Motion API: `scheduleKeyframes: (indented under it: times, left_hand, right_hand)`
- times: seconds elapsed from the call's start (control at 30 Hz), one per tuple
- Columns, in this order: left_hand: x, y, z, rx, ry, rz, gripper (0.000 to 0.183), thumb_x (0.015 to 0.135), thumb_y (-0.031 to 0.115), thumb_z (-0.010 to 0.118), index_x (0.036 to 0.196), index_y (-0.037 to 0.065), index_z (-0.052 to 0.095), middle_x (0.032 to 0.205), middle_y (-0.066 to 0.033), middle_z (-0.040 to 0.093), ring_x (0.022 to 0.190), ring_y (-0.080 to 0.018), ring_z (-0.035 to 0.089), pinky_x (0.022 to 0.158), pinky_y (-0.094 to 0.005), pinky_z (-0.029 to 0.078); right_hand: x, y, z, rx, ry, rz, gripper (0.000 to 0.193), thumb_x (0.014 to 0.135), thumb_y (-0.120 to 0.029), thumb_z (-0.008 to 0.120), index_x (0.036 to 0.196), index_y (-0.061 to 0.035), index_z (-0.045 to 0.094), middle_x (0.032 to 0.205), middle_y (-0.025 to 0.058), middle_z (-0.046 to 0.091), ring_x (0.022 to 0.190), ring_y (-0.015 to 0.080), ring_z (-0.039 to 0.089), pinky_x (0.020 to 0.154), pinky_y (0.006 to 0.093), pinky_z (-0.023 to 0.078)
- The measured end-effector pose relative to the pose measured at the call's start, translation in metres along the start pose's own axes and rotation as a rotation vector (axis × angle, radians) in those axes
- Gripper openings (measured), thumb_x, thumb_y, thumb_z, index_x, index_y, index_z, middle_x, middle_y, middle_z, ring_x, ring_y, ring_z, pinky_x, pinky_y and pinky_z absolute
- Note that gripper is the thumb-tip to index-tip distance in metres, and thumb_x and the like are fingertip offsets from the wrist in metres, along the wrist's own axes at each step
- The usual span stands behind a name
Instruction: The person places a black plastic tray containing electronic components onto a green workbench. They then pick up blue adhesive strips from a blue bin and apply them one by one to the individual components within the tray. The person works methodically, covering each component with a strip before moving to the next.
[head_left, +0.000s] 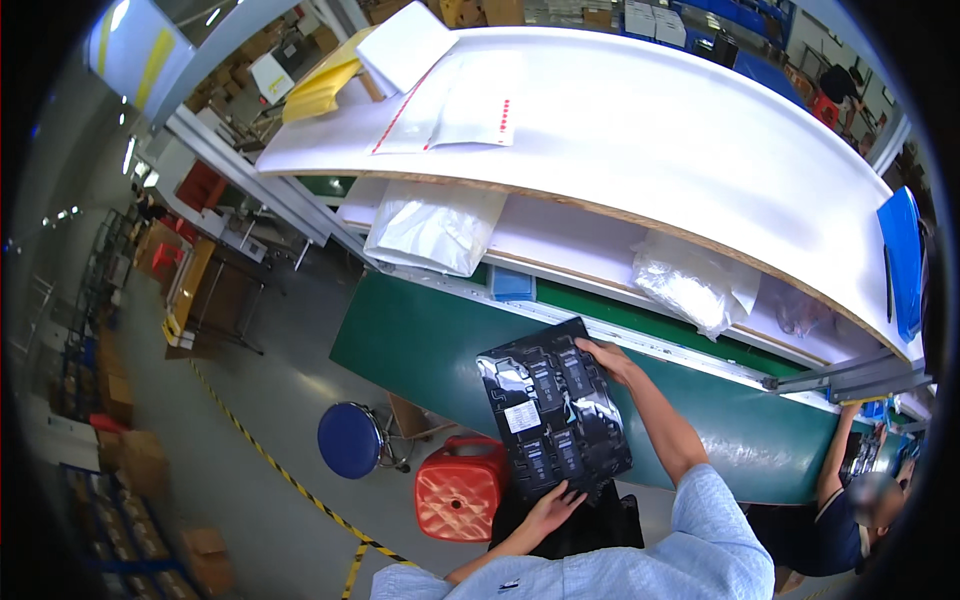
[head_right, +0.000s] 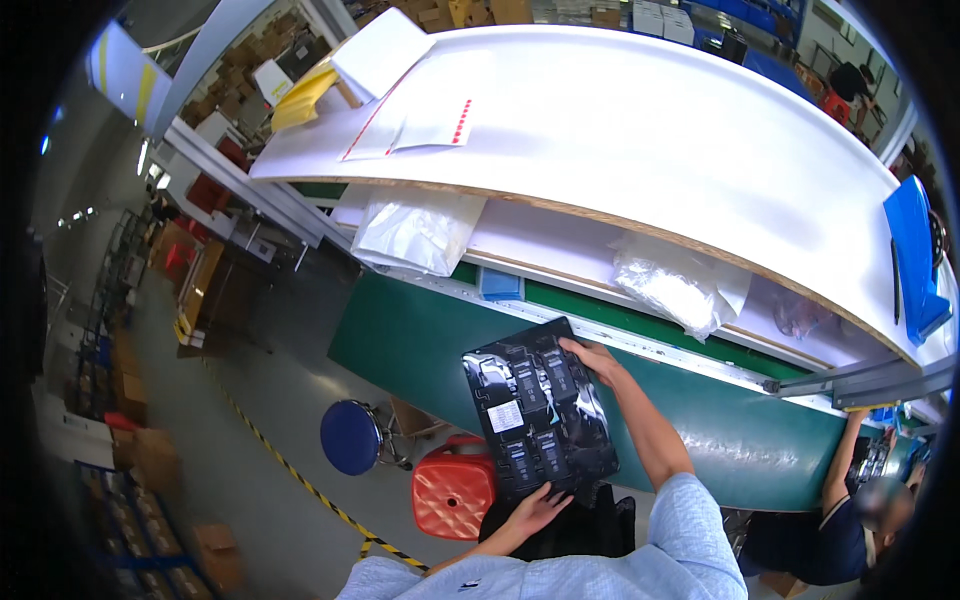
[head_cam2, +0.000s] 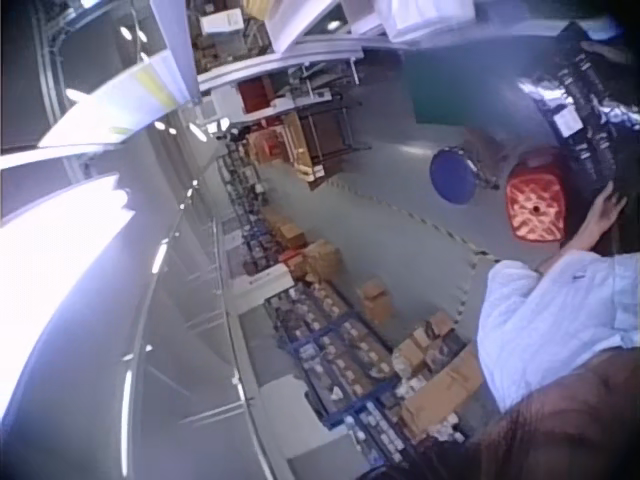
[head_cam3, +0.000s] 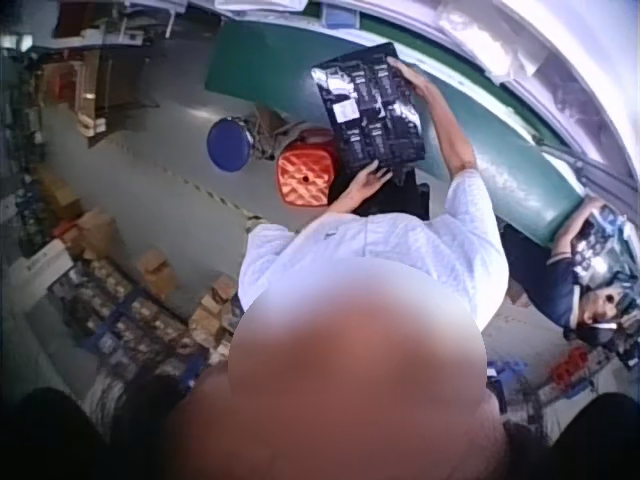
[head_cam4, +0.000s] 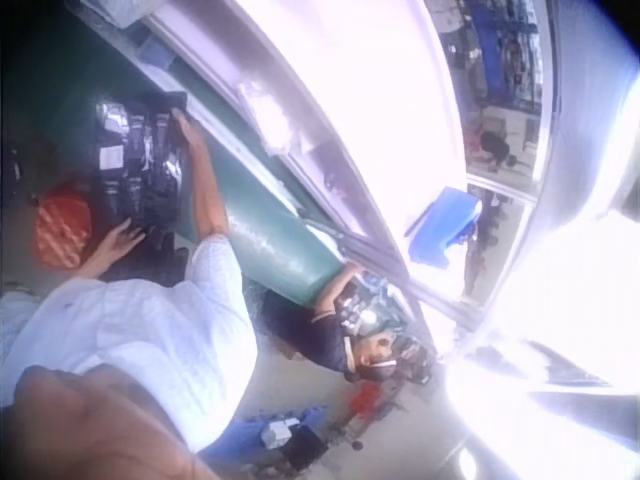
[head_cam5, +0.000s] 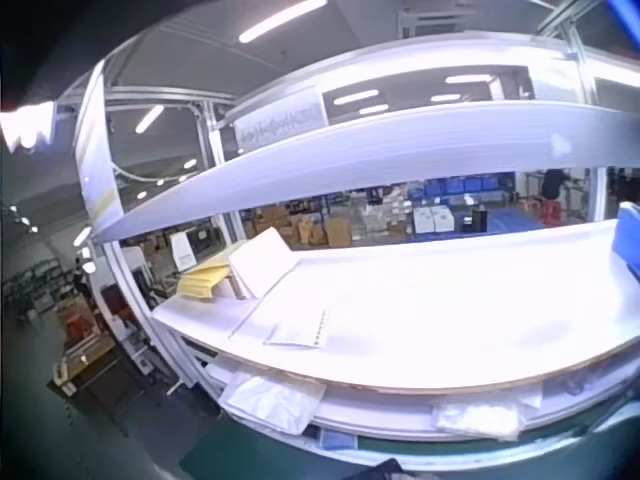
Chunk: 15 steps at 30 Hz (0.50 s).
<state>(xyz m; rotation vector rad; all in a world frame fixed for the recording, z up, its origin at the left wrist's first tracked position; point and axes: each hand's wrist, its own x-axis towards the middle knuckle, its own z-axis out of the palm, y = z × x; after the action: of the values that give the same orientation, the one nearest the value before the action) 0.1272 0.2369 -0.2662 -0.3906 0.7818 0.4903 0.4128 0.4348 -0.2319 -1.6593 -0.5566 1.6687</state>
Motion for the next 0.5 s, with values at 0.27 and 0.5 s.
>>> scheduleKeyframes:
  times: [0.27,0.5]
  left_hand:
    - [0.005,-0.001,0.038,0.264,0.098,-0.395,0.034,0.088,0.027,0.064,0.113,0.007,0.055,0.132,-0.013,0.048,0.128,-0.0274,0.042,0.11,-0.0462,0.032]
    - [-0.015,0.137,0.163,1.792,-0.064,1.013,0.018,0.088,0.013,0.061,0.102,0.001,0.062,0.101,-0.0113,0.064,0.097,-0.0216,0.061,0.083,-0.0329,0.049]
  right_hand:
    - [0.012,-0.027,-0.012,-0.399,0.632,-0.559,0.067,0.085,-0.053,0.06,0.117,0.0066,0.058,0.118,0.0266,0.059,0.112,0.0345,0.056,0.098,0.0363,0.042]
    - [-0.132,0.14,-0.037,0.625,1.024,-0.268,0.023,0.092,-0.03,0.052,0.088,-0.008,0.059,0.075,0.0027,0.059,0.063,0.0108,0.054,0.055,0.0249,0.044]
